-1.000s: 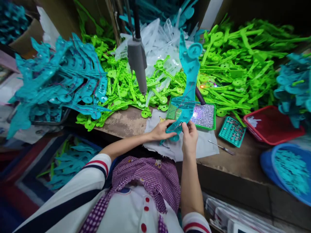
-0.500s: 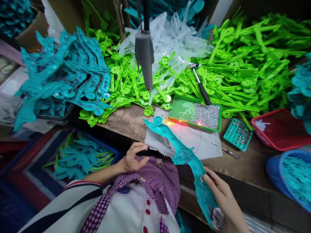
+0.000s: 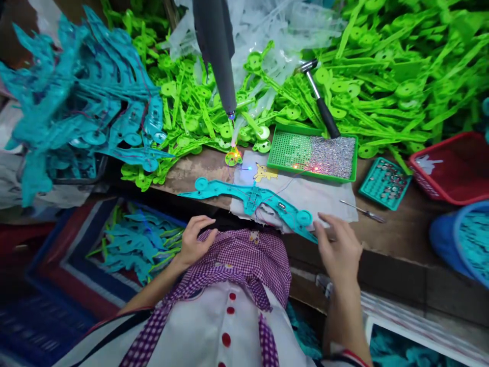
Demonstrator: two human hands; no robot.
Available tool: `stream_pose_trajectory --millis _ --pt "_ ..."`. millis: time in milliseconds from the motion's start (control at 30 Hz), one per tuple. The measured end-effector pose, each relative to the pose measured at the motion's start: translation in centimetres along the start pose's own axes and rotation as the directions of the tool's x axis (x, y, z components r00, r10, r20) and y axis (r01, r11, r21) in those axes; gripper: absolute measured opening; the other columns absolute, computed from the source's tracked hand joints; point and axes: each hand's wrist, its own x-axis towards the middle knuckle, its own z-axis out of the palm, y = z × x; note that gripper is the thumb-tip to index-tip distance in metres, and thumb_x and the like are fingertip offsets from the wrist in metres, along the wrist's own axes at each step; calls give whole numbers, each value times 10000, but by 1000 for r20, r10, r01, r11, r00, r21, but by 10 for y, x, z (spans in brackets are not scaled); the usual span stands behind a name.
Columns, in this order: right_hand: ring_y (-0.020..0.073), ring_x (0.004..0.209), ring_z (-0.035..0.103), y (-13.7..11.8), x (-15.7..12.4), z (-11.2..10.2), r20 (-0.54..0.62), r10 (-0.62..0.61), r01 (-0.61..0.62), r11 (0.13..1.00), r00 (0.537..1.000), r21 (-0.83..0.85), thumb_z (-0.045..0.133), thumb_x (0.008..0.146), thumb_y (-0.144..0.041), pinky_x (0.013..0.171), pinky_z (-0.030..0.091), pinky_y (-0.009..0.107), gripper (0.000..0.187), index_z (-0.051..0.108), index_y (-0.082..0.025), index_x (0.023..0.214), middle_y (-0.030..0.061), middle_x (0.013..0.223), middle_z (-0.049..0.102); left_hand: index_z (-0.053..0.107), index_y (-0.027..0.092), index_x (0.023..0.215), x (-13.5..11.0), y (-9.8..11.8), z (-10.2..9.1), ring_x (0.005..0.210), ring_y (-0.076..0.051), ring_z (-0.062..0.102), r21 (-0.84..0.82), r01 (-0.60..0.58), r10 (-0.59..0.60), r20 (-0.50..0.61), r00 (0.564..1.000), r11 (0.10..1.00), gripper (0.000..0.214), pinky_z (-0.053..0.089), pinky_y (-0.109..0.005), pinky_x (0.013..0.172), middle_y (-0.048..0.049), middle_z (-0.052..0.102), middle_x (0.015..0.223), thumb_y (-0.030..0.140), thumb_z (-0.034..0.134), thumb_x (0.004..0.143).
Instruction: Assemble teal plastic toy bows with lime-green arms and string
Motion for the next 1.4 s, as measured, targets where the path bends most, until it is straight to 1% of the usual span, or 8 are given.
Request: stream_pose_trajectory --millis 267,533,600,733,900,967,1200,1400 --pt "262 994 630 -7 -40 45 21 -34 39 960 999 -276 607 946 -453 903 393 429 254 696 -215 952 103 1045 693 668 229 1152 107 49 37 1090 -171 654 -343 -135 225 238 945 930 205 554 -367 966 -43 685 1118 319 613 975" --pt "243 971 643 -9 -4 25 72 -19 24 998 997 -61 567 956 -467 872 439 397 282 680 -214 903 75 970 671 658 185 1115 98 59 69 1147 -243 603 -255 -481 515 661 546 839 225 429 -429 1010 -70 678 1134 302 684 924" --pt "229 966 652 -16 -8 15 84 -12 10 1000 996 25 608 941 -431 873 469 382 227 686 -219 923 69 976 673 673 174 1044 85 46 85 1159 -236 595 -196 -567 528 679 510 800 119 388 -430 1030 -79 683 1144 170 641 929" --pt "193 895 668 -27 -22 3 159 18 -53 974 987 222 656 924 -339 834 522 343 116 692 -230 907 42 937 693 691 214 926 78 27 98 990 -163 639 -219 -557 555 621 554 801 203 363 -362 973 -19 730 988 117 524 987" --pt "203 950 678 -30 -18 8 -69 40 -20 965 997 261 675 915 -300 818 544 348 109 726 -224 974 55 977 717 692 228 941 94 42 94 903 -152 668 -330 -137 270 399 877 934 115 336 -383 972 8 763 947 278 600 990" --pt "209 960 684 -33 -12 15 -79 14 4 972 997 233 696 902 -315 794 560 352 208 729 -228 1088 74 1069 714 684 214 924 98 52 94 877 -155 669 -375 44 102 361 927 926 126 361 -381 954 1 762 930 314 625 975" --pt "172 831 685 -44 3 39 -53 -75 86 968 996 236 696 911 -309 758 571 318 128 742 -221 992 54 938 727 686 202 1005 93 63 96 901 -170 686 -529 325 -34 486 873 784 151 430 -384 957 -23 761 967 330 686 925" --pt "173 749 692 -34 6 43 199 158 -236 848 967 475 751 836 -464 695 578 301 261 736 -212 903 37 844 739 778 212 951 88 64 104 764 -140 675 -559 381 -47 520 853 737 136 473 -340 881 -21 790 916 321 760 871"
